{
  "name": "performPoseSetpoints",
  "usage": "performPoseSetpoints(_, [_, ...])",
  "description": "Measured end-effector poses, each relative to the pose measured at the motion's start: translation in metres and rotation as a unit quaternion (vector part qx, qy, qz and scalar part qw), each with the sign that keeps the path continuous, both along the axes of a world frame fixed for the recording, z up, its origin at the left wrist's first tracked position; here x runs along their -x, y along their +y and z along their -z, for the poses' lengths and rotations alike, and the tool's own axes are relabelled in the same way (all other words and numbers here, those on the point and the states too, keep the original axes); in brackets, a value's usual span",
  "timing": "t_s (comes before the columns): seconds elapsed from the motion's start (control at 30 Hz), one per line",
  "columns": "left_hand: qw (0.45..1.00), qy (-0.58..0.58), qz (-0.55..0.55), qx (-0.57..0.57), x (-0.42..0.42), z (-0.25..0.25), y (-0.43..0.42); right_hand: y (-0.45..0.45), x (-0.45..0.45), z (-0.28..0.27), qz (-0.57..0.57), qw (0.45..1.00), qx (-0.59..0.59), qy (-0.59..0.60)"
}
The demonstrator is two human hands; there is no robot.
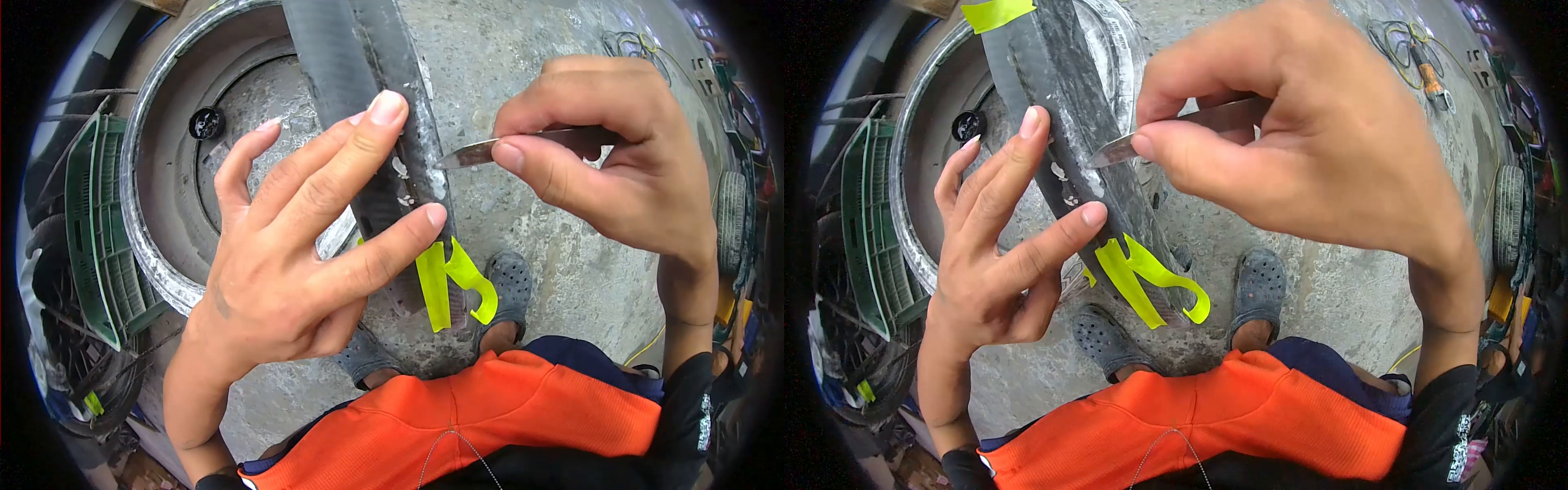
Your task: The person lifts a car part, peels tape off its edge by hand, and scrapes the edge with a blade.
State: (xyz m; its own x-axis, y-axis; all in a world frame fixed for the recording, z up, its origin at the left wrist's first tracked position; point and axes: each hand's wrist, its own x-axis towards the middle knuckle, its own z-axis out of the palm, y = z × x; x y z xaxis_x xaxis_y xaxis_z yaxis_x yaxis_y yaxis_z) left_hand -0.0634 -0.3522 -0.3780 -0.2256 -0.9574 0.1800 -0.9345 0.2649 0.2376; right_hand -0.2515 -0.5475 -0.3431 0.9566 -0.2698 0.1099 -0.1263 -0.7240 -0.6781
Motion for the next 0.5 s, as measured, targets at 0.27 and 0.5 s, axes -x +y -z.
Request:
performPoseSetpoints(0.27, [1.000,0.003,0.014,0.005,-0.003,0.004,-0.001,0.002,-0.011,-0.012,-0.036,0.997,0.072,-0.010])
performPoseSetpoints(0.5, [0.999,0.023,0.026,0.022,-0.008,0.010,-0.003,-0.014,-0.018,-0.004,-0.079,0.996,0.005,-0.040])
